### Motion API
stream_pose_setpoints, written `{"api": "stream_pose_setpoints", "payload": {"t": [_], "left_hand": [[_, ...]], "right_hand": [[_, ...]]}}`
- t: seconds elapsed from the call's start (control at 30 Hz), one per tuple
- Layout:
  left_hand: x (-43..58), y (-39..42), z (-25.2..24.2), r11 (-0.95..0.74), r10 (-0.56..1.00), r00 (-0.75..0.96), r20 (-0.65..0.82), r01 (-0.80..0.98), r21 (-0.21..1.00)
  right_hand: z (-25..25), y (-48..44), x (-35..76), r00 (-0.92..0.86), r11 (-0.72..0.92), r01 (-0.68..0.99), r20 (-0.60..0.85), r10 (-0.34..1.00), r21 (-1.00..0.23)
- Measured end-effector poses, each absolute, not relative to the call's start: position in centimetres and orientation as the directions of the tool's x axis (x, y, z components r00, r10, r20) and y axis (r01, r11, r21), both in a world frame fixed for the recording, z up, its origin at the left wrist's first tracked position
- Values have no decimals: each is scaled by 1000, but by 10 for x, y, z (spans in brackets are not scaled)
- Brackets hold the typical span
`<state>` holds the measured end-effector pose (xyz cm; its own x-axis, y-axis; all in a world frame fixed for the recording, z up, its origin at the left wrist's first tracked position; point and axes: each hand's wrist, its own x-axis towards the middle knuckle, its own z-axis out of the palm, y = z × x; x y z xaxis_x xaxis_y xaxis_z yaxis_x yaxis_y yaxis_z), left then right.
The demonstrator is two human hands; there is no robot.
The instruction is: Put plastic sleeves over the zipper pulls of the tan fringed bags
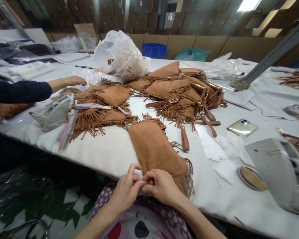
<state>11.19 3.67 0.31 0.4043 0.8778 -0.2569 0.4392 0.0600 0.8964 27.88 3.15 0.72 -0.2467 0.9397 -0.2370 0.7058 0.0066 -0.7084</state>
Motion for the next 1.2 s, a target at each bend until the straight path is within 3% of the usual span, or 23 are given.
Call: {"api": "stream_pose_setpoints", "payload": {"t": [0.27, 0.47, 0.63, 0.93, 1.2], "left_hand": [[103, 45, -15, 272, 846, 390, -364, 271, 923], [95, 47, -5, 577, 633, 505, -587, 197, 792], [96, 37, -8, 508, 547, 586, -598, 335, 793], [102, 31, -13, 224, 716, 521, -465, 460, 859], [111, 29, -7, 39, 842, 416, -343, 588, 808]], "right_hand": [[6, 29, 280, -219, -26, 661, -226, 949, -750], [2, 29, 282, -266, 1, 634, -216, 940, -774], [0, 28, 282, -274, 43, 656, -185, 944, -753], [3, 30, 285, -331, 99, 664, -172, 928, -741], [3, 28, 285, -366, 193, 693, -108, 924, -695]]}}
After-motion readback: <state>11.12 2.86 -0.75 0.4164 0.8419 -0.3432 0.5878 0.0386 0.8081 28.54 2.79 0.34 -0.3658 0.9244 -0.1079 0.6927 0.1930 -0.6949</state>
